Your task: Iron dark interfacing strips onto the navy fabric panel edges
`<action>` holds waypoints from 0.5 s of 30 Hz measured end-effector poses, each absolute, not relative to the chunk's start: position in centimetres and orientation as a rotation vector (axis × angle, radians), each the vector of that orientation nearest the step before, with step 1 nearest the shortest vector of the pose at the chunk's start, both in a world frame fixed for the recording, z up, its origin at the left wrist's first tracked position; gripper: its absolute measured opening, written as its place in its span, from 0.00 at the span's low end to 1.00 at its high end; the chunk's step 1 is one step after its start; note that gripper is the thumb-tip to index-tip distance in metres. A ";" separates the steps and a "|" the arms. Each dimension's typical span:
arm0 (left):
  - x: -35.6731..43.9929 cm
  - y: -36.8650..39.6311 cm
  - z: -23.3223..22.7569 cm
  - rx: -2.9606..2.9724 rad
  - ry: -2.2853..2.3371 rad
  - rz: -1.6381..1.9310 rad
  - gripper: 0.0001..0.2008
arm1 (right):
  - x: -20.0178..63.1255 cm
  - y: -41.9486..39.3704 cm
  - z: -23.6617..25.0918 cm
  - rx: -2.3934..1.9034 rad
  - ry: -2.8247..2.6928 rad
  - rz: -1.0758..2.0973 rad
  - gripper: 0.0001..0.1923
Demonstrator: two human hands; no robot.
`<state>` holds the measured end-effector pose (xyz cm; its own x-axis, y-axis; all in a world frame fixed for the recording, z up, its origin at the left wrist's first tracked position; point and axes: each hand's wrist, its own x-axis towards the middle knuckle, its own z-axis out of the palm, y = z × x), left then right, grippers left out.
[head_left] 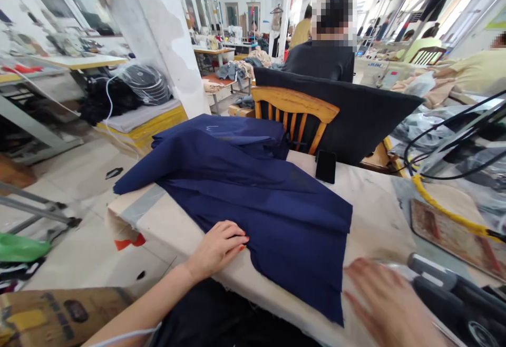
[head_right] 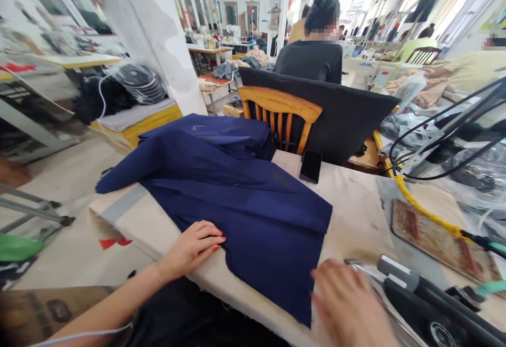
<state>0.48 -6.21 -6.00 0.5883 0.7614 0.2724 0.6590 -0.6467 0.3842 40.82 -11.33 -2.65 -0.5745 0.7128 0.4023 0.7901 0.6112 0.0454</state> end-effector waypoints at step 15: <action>1.9 2.1 -3.8 2.618 1.283 0.590 0.13 | 37.9 -0.8 -4.4 -1.809 -1.666 0.433 0.19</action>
